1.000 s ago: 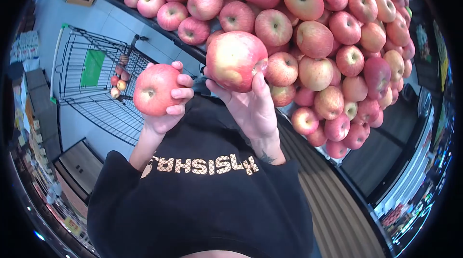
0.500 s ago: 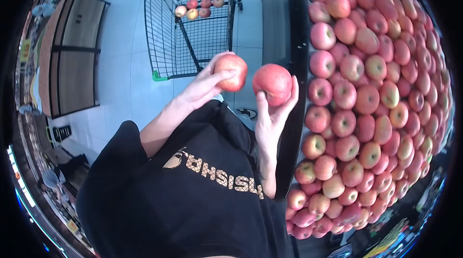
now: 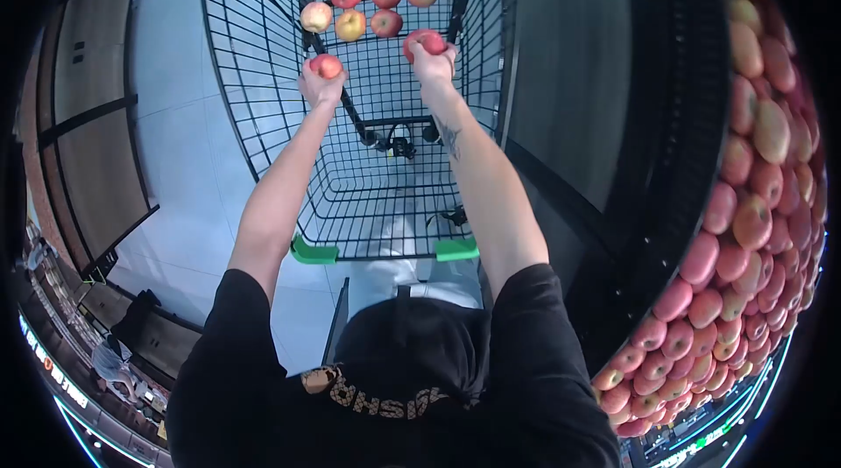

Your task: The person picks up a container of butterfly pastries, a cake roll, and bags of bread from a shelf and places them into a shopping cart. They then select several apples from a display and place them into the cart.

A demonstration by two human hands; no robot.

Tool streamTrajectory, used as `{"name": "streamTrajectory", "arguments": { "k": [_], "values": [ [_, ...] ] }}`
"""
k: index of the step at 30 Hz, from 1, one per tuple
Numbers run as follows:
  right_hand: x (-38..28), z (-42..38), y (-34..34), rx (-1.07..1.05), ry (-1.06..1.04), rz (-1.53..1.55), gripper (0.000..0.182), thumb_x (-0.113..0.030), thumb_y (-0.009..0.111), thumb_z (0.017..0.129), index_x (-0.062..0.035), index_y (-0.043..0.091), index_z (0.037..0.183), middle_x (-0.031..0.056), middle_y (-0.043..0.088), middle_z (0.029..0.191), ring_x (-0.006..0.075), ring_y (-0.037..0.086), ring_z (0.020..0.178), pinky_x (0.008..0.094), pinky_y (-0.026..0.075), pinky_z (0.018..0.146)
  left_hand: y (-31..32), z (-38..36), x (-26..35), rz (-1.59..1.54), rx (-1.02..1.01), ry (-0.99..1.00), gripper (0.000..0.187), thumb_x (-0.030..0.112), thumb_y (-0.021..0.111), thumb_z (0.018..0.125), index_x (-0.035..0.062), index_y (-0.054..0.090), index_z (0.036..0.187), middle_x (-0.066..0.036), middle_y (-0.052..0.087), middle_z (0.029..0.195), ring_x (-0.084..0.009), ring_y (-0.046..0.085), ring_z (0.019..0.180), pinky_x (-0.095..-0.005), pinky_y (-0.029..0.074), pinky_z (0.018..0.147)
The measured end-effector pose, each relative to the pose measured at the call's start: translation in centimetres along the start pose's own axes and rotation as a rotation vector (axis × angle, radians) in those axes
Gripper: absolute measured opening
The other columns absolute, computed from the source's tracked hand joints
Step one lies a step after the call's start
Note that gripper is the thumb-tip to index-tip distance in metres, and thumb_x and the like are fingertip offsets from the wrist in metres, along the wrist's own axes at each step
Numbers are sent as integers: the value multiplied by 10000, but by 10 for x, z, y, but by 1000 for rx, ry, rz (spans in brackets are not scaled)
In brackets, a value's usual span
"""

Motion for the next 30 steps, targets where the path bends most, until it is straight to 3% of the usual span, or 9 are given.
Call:
{"name": "streamTrajectory", "arguments": {
  "k": [1, 2, 3, 4, 6, 13, 22, 23, 30],
  "values": [
    [-12, 5, 3, 79, -41, -260, 838, -317, 763, 650, -71, 315, 1314, 151, 501, 1189, 263, 533, 1080, 355, 440, 905, 13, 20, -8, 32, -23, 66, 898, 232, 824, 561, 79, 346, 1304, -152, 432, 1201, -327, 403, 1128, -401, 345, 991],
    [-5, 27, 14, 180, -55, -362, 811, -323, 767, 631, -128, 340, 1293, 184, 511, 1180, 304, 550, 1066, 371, 457, 880, 25, 38, -14, 60, -41, 130, 912, 229, 820, 561, 94, 328, 1317, -160, 403, 1223, -340, 359, 1158, -413, 311, 1016],
    [2, 50, 24, 154, -111, -421, 810, -325, 769, 626, -134, 345, 1289, 181, 518, 1173, 306, 555, 1054, 378, 456, 881, 33, 50, -14, 50, 30, 224, 842, 156, 787, 574, 94, 354, 1293, -169, 426, 1187, -358, 389, 1123, -440, 333, 984],
    [9, 79, 35, 120, -172, -470, 810, -327, 772, 621, -140, 349, 1286, 178, 524, 1165, 307, 561, 1042, 384, 455, 883, 36, 59, -12, 16, 61, 192, 836, 145, 786, 571, 93, 356, 1286, -166, 428, 1183, -358, 382, 1127, -454, 326, 985],
    [21, 107, 51, 100, -141, -394, 815, -346, 779, 633, -57, 379, 1281, 125, 530, 1160, 237, 561, 1008, 341, 451, 863, 49, 72, -14, -48, 80, 274, 793, 82, 755, 604, 82, 349, 1286, -167, 414, 1180, -359, 361, 1141, -446, 328, 992],
    [33, 148, 71, 89, -61, -402, 814, -338, 773, 663, -26, 336, 1275, 134, 524, 1134, 210, 550, 973, 328, 463, 813, 71, 89, -10, -235, 21, 151, 770, -113, 653, 643, 70, 307, 1306, -178, 207, 1239, -354, 329, 1157, -409, 334, 1015],
    [46, 166, 71, 120, -71, -382, 818, -362, 784, 650, -30, 359, 1264, 121, 531, 1115, 195, 549, 962, 319, 463, 815, 79, 105, -24, -109, 64, 132, 754, -14, 697, 662, 61, 306, 1302, -177, 281, 1227, -355, 335, 1147, -416, 326, 997],
    [41, 160, 71, 133, -77, -419, 816, -370, 781, 651, -36, 363, 1266, 116, 534, 1112, 195, 556, 934, 319, 469, 792, 81, 107, -29, -131, 57, 143, 808, 65, 728, 651, 70, 283, 1326, -193, 274, 1226, -364, 311, 1151, -438, 308, 997],
    [39, 157, 65, 73, -84, -491, 829, -389, 746, 680, -64, 332, 1321, 107, 542, 1106, 188, 577, 838, 297, 495, 693, 82, 102, -28, -88, 34, 178, 819, 69, 697, 650, 63, 260, 1342, -240, 231, 1249, -397, 294, 1150, -461, 280, 1009]
  ]
}}
Point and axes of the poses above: each hand's wrist, its own z-axis towards the middle knuckle, its own y-axis out of the palm, x = y × z, the point moved 6 cm from there along z, towards the middle knuckle
